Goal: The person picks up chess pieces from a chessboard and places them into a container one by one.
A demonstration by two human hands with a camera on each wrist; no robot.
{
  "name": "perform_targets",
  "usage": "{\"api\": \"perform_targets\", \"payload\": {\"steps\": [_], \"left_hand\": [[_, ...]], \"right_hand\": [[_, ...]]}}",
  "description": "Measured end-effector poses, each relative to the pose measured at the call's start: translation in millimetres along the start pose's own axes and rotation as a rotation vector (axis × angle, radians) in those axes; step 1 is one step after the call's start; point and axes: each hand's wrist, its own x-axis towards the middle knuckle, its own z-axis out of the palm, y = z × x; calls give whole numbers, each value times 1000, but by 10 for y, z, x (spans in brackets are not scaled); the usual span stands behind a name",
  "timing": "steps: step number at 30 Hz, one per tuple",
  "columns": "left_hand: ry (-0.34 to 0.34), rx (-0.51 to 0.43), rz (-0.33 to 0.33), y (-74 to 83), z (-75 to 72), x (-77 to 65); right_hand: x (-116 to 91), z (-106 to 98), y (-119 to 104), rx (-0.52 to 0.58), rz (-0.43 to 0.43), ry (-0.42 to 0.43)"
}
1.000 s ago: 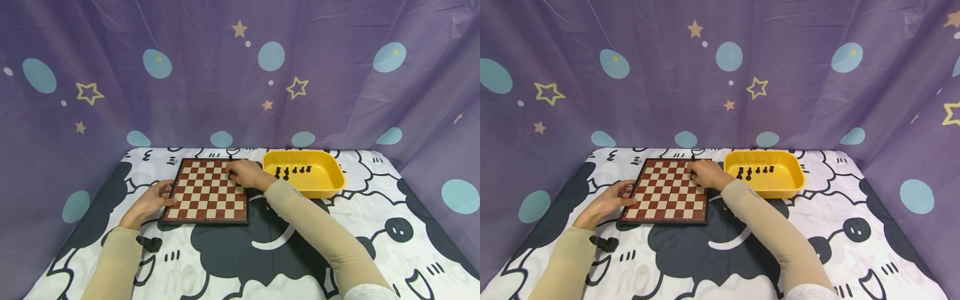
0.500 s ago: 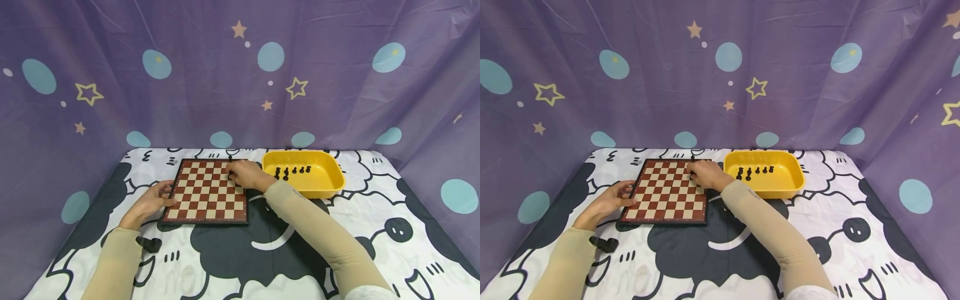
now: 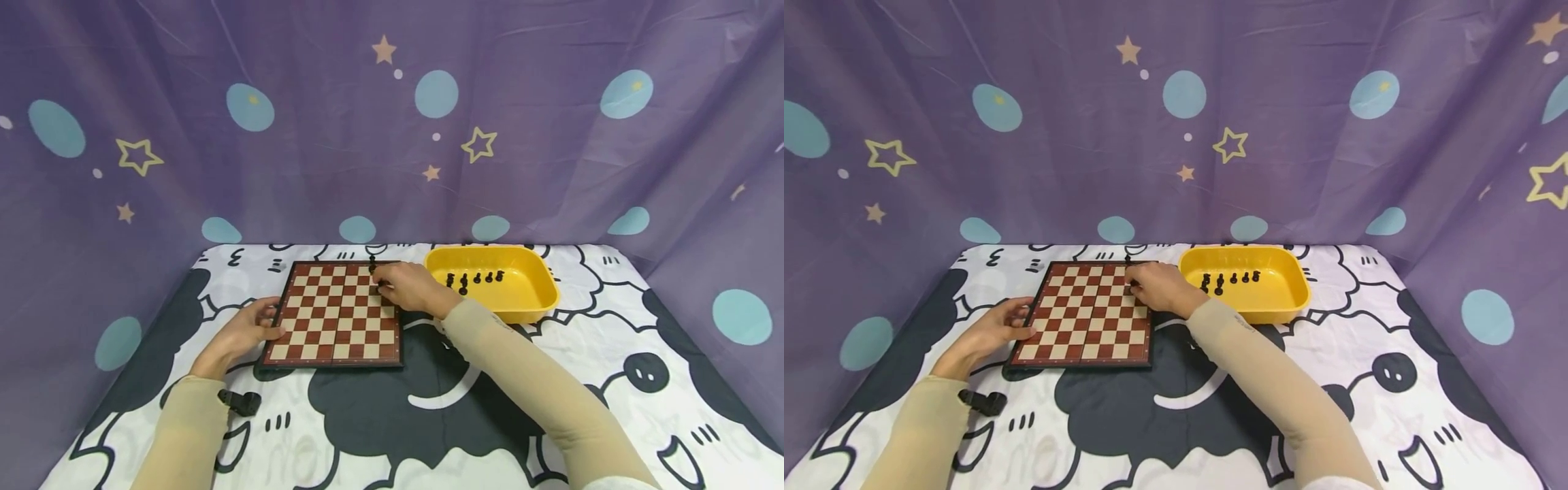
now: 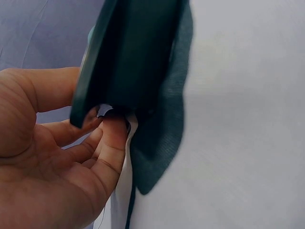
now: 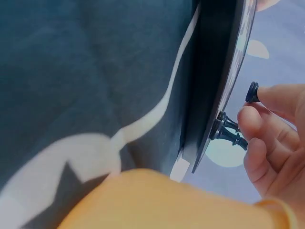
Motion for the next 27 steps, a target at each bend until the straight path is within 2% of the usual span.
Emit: {"api": "perform_targets", "payload": {"steps": [4,10,18,27], "left_hand": [[2,1,12,-9,-5,-11],[8,14,26,-26,-16,-15],[5,21,0,-20,-9,-26],[6,0,14,-7,16,-15]], "right_hand": [[-107,-47,-8,-9,-15,12],[-256,-105,-15,12,-49,72],[-439,-185,2,15,-77,164],[-614,-279,103,7,-66,193]]}}
